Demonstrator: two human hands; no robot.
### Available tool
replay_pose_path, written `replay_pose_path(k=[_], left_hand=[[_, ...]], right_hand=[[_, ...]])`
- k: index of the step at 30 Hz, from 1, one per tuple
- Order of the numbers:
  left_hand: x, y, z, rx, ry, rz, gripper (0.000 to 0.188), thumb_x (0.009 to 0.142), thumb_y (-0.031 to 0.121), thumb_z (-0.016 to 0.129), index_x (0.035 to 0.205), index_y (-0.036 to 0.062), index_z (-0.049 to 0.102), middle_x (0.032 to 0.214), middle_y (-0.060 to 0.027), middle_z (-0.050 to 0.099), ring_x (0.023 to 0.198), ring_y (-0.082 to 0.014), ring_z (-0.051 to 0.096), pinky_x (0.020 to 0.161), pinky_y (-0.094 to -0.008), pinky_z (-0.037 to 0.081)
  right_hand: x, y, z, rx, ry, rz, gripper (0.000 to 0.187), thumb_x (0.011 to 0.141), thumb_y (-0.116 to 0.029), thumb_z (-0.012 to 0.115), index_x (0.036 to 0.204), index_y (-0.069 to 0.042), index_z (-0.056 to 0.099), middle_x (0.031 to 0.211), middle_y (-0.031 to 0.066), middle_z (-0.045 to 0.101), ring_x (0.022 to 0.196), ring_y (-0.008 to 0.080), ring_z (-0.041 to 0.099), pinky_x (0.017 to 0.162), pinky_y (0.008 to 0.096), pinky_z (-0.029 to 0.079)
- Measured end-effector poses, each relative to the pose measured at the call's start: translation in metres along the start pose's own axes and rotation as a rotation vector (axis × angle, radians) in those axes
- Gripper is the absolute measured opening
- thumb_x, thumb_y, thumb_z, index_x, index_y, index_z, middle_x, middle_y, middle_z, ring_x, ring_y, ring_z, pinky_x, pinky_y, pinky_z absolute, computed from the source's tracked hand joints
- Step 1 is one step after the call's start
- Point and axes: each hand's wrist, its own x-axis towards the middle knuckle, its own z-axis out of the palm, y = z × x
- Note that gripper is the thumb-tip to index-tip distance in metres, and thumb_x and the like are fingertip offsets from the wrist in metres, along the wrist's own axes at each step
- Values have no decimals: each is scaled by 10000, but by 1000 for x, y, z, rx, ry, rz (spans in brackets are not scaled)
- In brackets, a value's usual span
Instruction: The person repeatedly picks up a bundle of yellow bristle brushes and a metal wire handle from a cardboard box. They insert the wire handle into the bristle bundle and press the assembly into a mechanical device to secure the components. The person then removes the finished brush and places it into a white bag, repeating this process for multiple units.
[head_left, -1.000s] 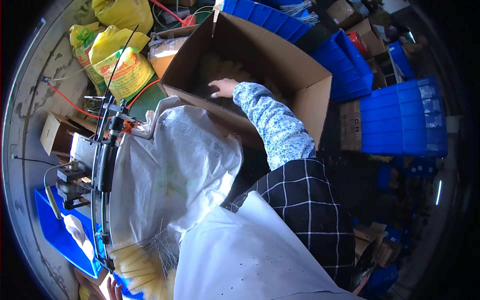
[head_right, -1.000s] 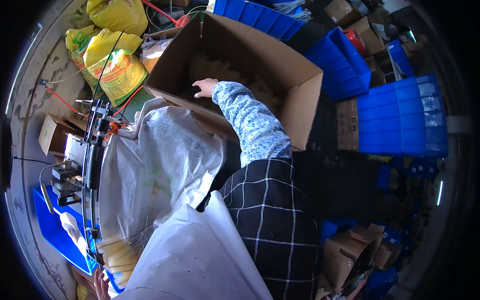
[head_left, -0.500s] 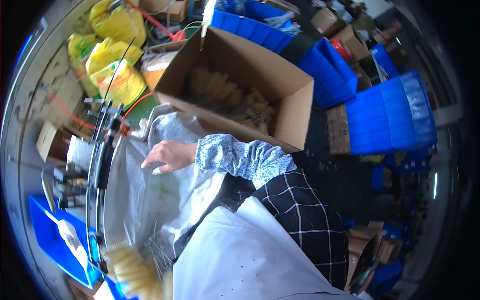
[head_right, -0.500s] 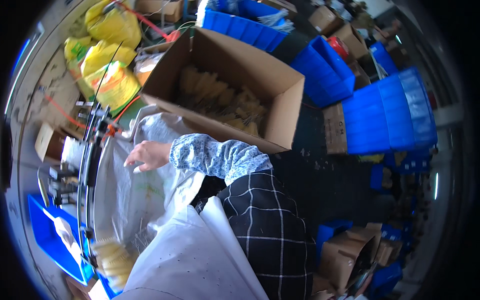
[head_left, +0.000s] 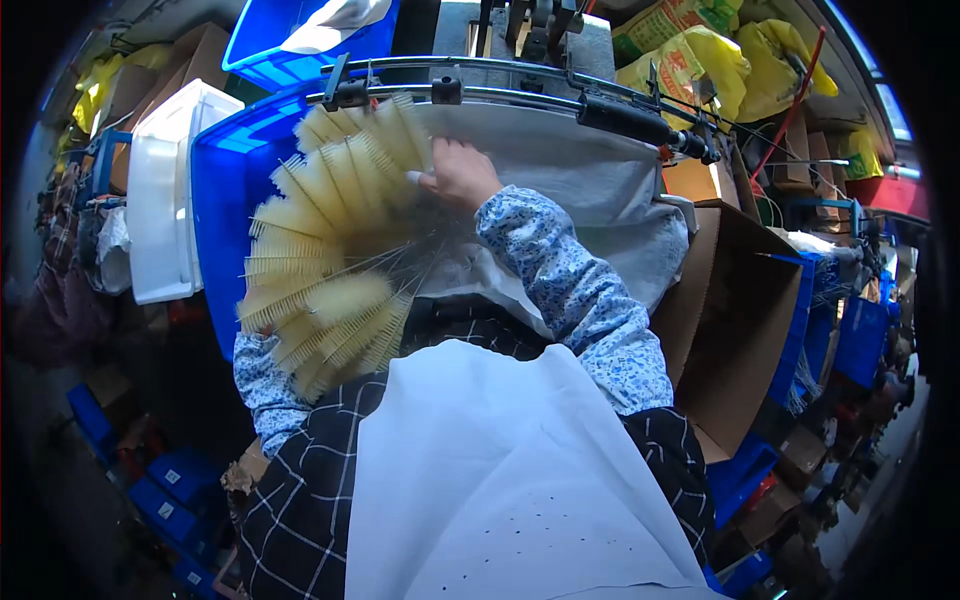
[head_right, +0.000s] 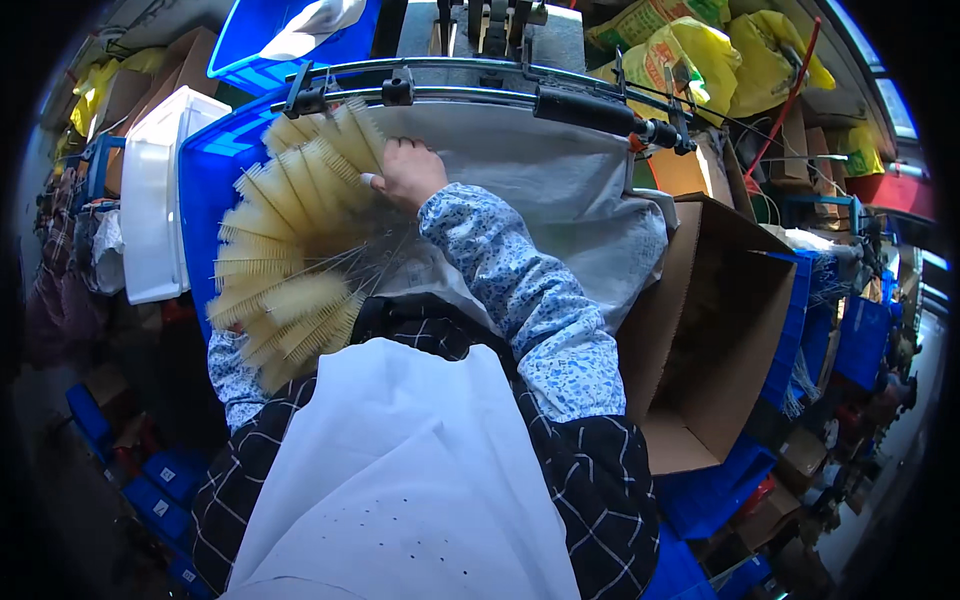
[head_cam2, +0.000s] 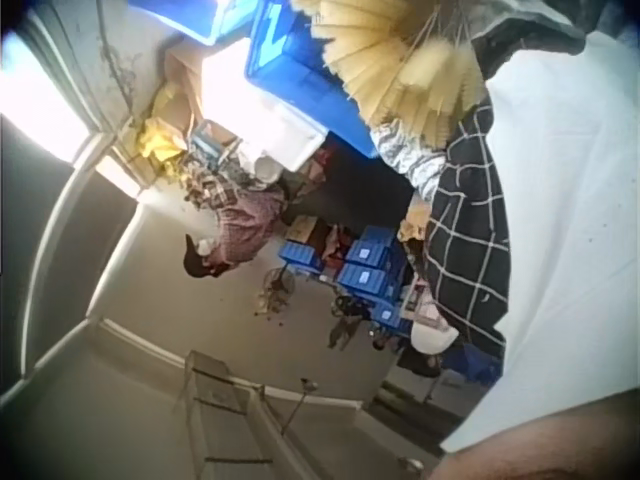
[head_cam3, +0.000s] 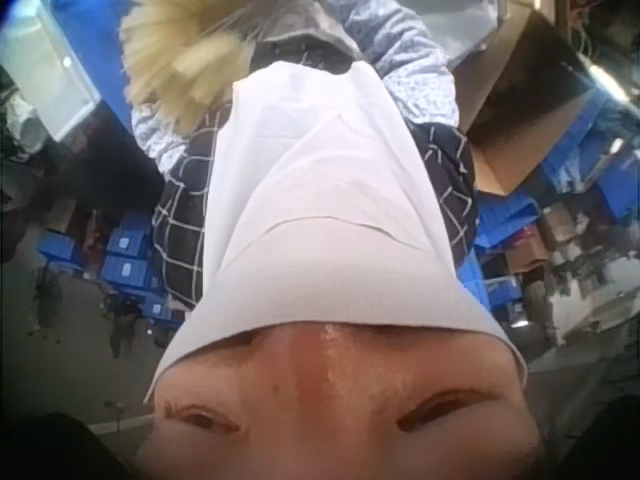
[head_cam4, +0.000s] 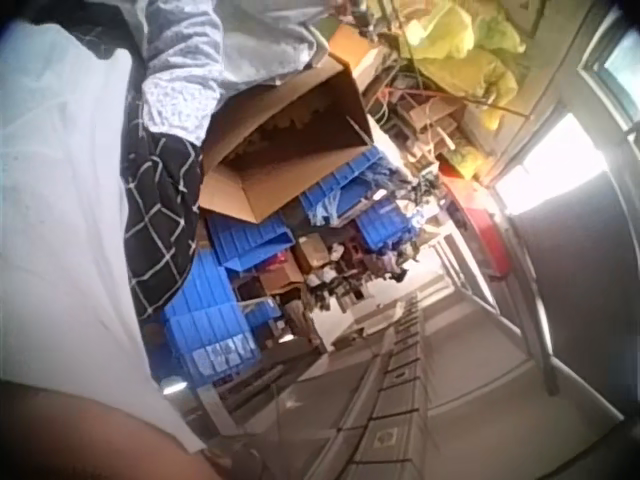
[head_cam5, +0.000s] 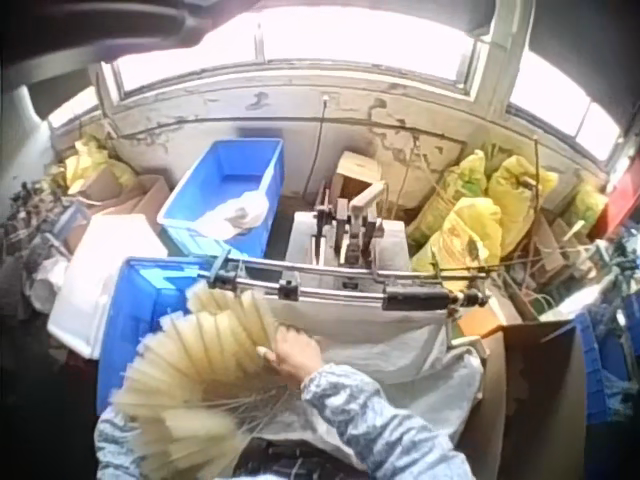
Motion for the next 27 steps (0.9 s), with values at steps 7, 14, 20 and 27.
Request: replay_pose_path(k=[7, 14, 20, 27], left_hand=[[0, -26, -20, -177, 53, 24, 480, 876, 249, 498, 1288, 59, 341, 1170, -71, 484, 1026, -124, 477, 841, -248, 400], [68, -26, 7, -229, -59, 39, 482, 872, 255, 506, 1285, 62, 348, 1164, -59, 490, 1017, -115, 483, 832, -242, 407], [153, -18, 59, -151, -272, -27, 485, 868, 260, 513, 1282, 64, 353, 1159, -49, 496, 1010, -107, 488, 825, -238, 412], [193, 5, 71, 185, -466, -141, 488, 864, 267, 522, 1278, 67, 360, 1153, -38, 503, 1001, -97, 494, 817, -232, 419]], right_hand=[[21, -2, 30, 1042, -278, -35, 638, 789, -403, 592, 1213, 22, 374, 1159, 173, 498, 1075, 269, 478, 931, 344, 363], [-9, 1, 25, 1315, -446, -110, 730, 773, -350, 626, 1329, -49, 261, 1299, 102, 373, 1188, 189, 345, 991, 319, 274], [-23, 16, -7, 1203, -229, -213, 577, 777, -297, 644, 1226, -29, 399, 1165, 57, 491, 1073, 144, 440, 929, 283, 337], [-1, 38, 1, 1330, 129, -110, 478, 798, -234, 632, 1180, -34, 427, 1087, 64, 538, 969, 131, 508, 843, 266, 412]])
